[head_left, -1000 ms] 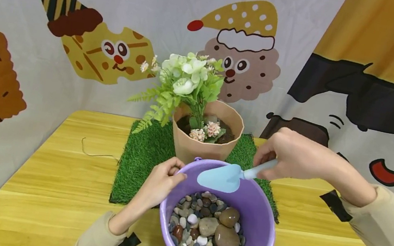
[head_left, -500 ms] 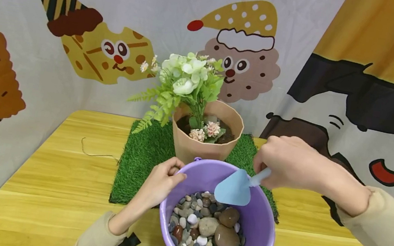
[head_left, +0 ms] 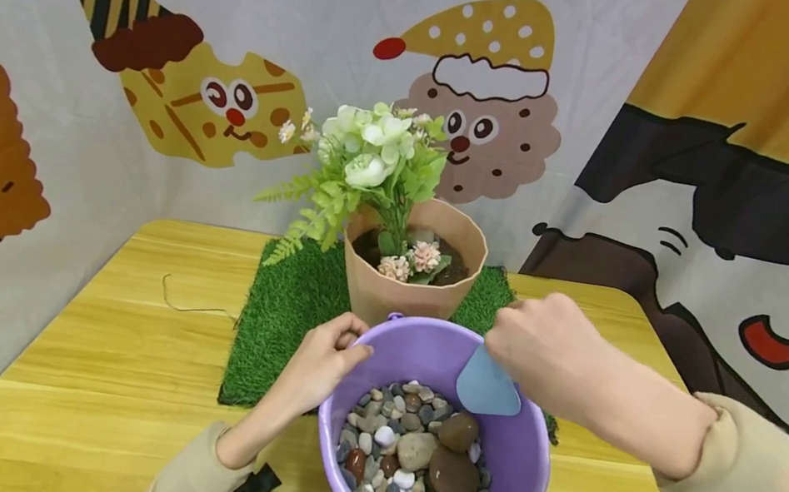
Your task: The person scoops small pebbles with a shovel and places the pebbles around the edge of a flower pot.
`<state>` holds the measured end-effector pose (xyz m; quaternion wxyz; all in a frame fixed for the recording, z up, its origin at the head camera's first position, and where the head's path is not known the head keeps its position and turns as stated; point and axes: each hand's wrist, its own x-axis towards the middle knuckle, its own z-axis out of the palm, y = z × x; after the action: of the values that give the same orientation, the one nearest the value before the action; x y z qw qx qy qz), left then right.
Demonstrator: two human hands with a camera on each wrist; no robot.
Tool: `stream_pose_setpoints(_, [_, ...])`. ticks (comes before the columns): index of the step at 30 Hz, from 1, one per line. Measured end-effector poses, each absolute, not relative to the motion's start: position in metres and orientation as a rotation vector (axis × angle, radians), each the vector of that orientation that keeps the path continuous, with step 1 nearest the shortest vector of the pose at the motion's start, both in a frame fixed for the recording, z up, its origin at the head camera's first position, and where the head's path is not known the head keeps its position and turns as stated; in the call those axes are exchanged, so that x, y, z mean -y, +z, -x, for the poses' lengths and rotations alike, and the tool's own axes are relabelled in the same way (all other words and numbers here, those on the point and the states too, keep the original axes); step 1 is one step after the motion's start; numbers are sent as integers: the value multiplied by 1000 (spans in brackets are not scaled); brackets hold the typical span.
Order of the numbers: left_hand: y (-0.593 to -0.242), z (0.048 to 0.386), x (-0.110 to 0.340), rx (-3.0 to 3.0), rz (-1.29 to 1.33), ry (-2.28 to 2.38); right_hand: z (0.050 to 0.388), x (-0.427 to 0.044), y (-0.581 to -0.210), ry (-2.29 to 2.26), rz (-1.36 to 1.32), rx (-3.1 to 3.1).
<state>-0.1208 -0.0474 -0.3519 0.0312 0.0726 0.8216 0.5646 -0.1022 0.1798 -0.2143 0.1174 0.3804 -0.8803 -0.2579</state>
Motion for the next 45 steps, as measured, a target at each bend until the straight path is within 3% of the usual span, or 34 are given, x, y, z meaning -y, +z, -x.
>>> stream_pose_setpoints(15, [-350, 119, 47, -2534, -217, 1730, 99, -177, -232, -804, -1236, 2389])
stream_pose_setpoints(30, [-352, 120, 47, -2541, -225, 1739, 112, -187, -222, -750, -1313, 2587])
stream_pose_setpoints(45, [-352, 120, 48, -2544, -235, 1744, 123, -198, -246, -239, -1298, 2880])
